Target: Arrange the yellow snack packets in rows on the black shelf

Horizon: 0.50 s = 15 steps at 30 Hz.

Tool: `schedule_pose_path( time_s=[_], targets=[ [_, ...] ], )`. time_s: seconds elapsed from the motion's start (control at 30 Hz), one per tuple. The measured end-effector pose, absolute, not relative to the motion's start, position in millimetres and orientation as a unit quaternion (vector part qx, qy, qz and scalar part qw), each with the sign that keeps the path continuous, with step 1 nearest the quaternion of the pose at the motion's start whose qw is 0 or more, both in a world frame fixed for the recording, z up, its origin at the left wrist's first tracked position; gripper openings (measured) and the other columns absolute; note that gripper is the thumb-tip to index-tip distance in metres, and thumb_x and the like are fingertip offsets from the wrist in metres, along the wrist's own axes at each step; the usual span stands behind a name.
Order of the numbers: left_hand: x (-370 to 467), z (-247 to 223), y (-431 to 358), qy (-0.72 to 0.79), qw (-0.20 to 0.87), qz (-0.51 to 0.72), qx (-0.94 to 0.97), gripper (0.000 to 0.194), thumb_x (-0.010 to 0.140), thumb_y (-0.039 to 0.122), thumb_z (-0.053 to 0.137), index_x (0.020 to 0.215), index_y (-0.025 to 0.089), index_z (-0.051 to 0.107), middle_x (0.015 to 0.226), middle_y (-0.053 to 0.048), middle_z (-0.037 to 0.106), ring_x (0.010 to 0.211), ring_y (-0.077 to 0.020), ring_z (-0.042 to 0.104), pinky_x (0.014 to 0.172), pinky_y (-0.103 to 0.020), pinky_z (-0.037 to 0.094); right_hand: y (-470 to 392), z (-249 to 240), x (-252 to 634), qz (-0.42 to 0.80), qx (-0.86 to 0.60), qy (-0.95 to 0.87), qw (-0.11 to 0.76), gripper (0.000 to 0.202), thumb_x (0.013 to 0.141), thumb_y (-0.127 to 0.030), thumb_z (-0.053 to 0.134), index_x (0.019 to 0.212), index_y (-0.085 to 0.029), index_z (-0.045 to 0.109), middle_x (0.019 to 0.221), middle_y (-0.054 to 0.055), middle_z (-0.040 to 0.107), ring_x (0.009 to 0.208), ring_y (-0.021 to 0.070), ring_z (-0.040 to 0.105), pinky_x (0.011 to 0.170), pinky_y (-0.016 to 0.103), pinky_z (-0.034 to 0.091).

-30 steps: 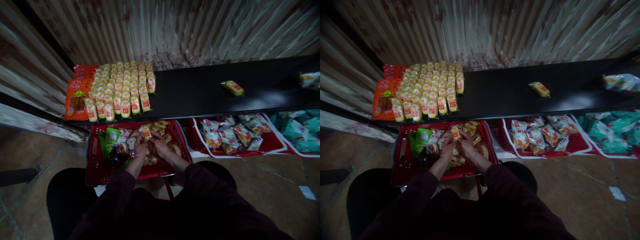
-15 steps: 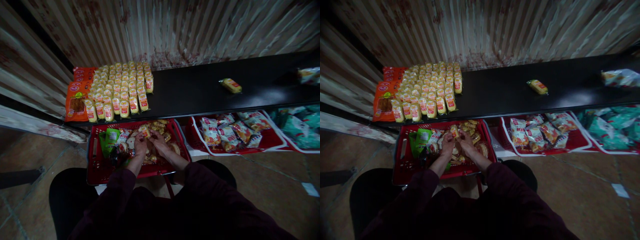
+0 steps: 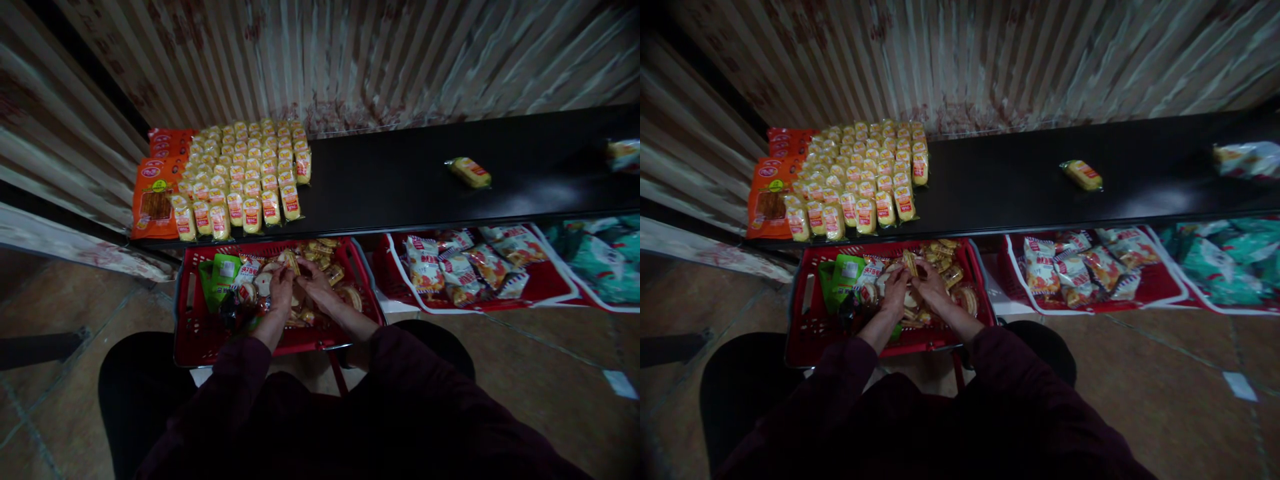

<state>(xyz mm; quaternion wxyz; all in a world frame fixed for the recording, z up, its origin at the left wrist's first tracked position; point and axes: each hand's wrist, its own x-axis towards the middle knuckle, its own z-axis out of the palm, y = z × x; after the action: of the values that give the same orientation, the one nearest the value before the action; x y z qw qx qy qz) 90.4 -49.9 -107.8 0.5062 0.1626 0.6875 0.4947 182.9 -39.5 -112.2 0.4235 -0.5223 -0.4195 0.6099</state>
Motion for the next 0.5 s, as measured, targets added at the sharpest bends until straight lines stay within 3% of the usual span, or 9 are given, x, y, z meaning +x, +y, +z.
schedule_pose_path(
  time_s=[0.13,0.5],
  targets=[
    [91,-108,-50,0.684,0.515,0.499,0.138,0.024,0.076,0.021,0.063,0.100,0.017,0.065,0.098,-0.006,0.068,0.087,-0.0141,0.063,0.081,-0.027,0.048,-38,-113,182,0.597,-0.526,-0.440,0.415,0.045,0.063,-0.018,0.061,0.107,-0.025,0.063,0.112,0.001,0.066,0.105,0.0200,0.059,0.101,0.037,0.041],
    [88,-102,-47,0.680,0.536,0.484,0.128,0.023,0.071,0.019,0.064,0.094,0.016,0.066,0.090,-0.004,0.069,0.072,-0.0111,0.061,0.068,-0.023,0.048,-39,-126,186,0.583,-0.516,-0.486,0.398,0.048,0.066,-0.019,0.063,0.114,-0.024,0.062,0.125,0.004,0.060,0.115,0.0215,0.054,0.104,0.040,0.038]
  ],
)
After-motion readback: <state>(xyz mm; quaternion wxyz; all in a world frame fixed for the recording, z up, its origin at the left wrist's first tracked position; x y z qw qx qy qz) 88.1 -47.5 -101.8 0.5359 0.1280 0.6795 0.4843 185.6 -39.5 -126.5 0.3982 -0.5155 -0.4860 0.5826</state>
